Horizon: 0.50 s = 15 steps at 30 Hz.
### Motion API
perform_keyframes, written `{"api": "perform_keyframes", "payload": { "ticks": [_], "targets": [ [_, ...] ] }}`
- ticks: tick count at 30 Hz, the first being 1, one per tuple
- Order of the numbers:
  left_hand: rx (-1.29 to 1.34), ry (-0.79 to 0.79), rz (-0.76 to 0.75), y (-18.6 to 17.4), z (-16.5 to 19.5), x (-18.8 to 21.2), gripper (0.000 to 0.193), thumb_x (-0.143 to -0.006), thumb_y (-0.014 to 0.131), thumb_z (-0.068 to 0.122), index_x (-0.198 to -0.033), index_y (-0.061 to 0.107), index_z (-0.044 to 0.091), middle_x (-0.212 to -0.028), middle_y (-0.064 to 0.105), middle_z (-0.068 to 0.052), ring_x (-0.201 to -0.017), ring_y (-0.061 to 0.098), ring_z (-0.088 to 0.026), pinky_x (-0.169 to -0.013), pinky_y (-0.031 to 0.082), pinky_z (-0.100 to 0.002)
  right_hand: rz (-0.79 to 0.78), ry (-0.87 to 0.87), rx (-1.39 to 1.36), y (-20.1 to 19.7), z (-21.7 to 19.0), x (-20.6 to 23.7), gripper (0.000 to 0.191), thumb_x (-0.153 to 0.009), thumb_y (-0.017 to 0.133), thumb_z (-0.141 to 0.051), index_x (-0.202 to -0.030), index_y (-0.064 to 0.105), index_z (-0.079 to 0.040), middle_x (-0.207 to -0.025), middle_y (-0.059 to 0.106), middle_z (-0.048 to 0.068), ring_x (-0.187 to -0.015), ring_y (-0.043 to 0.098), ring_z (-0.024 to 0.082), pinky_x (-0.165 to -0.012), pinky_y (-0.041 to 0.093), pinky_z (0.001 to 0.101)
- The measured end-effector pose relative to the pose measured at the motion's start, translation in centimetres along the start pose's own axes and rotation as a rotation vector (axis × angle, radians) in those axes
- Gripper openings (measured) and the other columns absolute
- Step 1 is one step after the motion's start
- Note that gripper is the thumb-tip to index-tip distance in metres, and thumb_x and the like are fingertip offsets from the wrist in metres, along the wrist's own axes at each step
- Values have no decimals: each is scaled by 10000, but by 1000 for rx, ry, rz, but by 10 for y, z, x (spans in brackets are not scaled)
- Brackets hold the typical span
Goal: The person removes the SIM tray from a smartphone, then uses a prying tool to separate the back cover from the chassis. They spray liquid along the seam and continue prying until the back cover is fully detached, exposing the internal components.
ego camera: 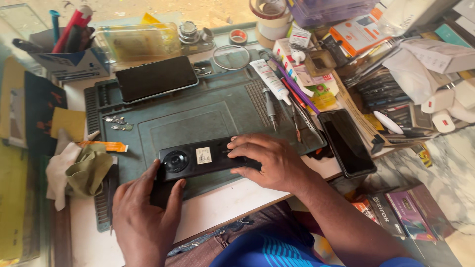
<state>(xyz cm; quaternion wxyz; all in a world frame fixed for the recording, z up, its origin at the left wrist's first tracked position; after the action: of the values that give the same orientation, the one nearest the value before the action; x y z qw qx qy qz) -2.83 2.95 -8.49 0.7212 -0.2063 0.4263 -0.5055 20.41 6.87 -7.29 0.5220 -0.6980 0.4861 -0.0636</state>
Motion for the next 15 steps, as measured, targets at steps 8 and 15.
{"api": "perform_keyframes", "payload": {
  "ticks": [8, 15],
  "targets": [
    [-12, 14, 6, 3, -1, 1, 580, -753, 869, 293, -1272, 726, 79, -996, 738, -130, -988, 664, -315, -916, 514, -429, 63, -54, 50, -3, -9, 24, 296, -892, 791, -180, -1166, 712, -100, -1248, 730, 92, -1227, 679, 269, -1016, 569, 395],
    [43, 32, -10, 4, -6, 4, 580, -768, 882, 276, -1297, 724, 96, -1011, 730, -116, -940, 670, -294, -915, 520, -411, 57, -174, -143, -3, -29, 131, 121, -936, 787, -168, -954, 704, -82, -811, 706, 22, -711, 715, 183, -609, 554, 337]
  ]
}}
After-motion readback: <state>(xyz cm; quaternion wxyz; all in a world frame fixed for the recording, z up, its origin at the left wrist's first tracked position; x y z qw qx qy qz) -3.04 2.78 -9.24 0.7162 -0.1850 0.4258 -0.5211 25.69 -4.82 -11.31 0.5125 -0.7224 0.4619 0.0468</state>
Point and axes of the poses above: each hand's wrist, its own x-axis away from the middle knuckle, its own y-axis out of the palm, z = x × y, the point moved 8 cm from there along -x, towards the middle knuckle
